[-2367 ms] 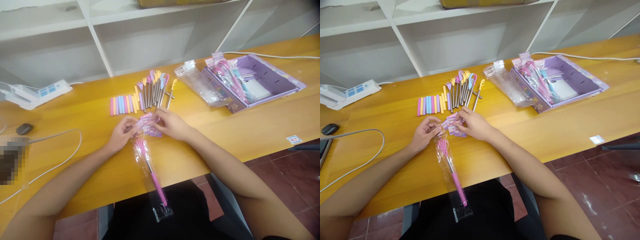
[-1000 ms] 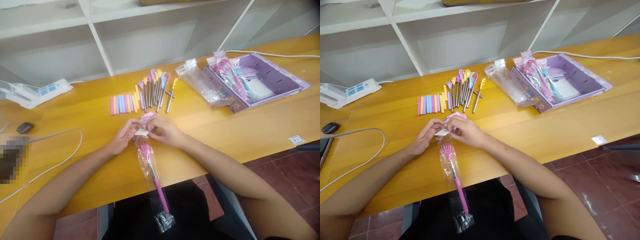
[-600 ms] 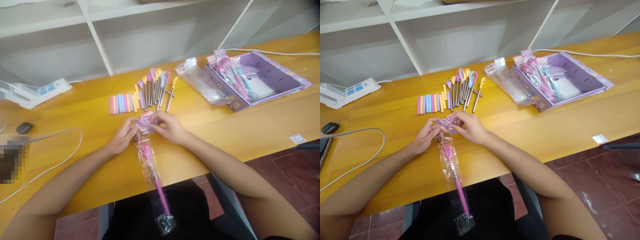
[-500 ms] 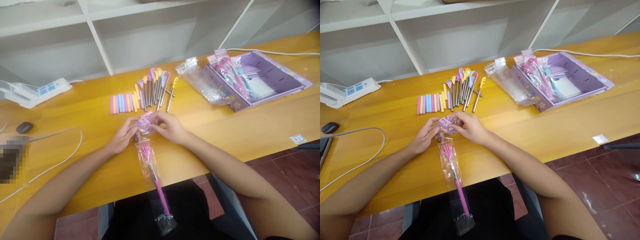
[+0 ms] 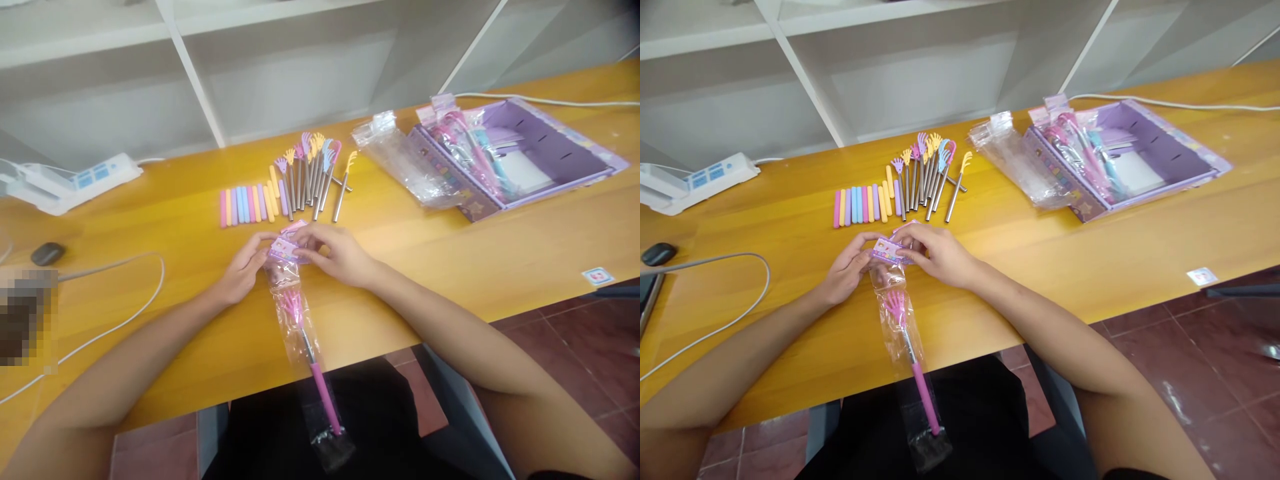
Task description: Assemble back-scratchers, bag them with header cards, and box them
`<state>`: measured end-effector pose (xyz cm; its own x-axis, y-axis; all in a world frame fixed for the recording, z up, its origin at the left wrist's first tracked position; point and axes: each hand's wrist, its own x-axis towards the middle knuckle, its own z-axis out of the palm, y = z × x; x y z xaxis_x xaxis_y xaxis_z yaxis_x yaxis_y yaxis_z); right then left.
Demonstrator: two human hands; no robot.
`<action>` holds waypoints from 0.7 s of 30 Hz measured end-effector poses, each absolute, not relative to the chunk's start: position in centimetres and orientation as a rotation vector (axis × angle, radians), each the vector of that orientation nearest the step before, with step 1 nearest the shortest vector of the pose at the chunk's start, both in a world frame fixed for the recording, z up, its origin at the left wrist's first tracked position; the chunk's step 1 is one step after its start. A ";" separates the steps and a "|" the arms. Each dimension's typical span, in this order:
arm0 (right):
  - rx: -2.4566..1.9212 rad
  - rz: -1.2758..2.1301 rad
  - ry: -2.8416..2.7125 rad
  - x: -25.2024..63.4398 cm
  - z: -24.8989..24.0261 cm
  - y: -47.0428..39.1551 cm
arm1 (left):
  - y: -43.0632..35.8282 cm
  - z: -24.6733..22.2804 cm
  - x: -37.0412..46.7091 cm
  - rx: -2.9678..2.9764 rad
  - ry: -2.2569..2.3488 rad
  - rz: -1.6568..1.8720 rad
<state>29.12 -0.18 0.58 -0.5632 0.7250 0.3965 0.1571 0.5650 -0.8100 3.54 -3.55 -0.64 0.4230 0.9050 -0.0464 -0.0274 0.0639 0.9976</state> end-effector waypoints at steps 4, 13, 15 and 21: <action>-0.644 0.903 -2.110 29.2 0.5 -0.1 | -3.5 -0.8 3.4 1.387 0.932 0.924; -0.565 0.797 -2.219 29.2 0.5 -0.2 | -3.4 -1.1 3.1 1.472 0.989 0.923; -0.531 0.793 -2.229 29.2 0.5 -0.2 | -3.4 -1.1 3.1 1.480 0.980 0.918; -0.467 0.772 -2.287 29.3 0.6 -0.4 | -3.5 -0.8 3.2 1.415 0.962 0.870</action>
<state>29.25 -0.39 0.56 -0.7117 0.5116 0.4814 0.1154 0.7611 -0.6383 3.25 -3.53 -0.76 0.3871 0.9218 -0.0230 0.0697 -0.0044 0.9976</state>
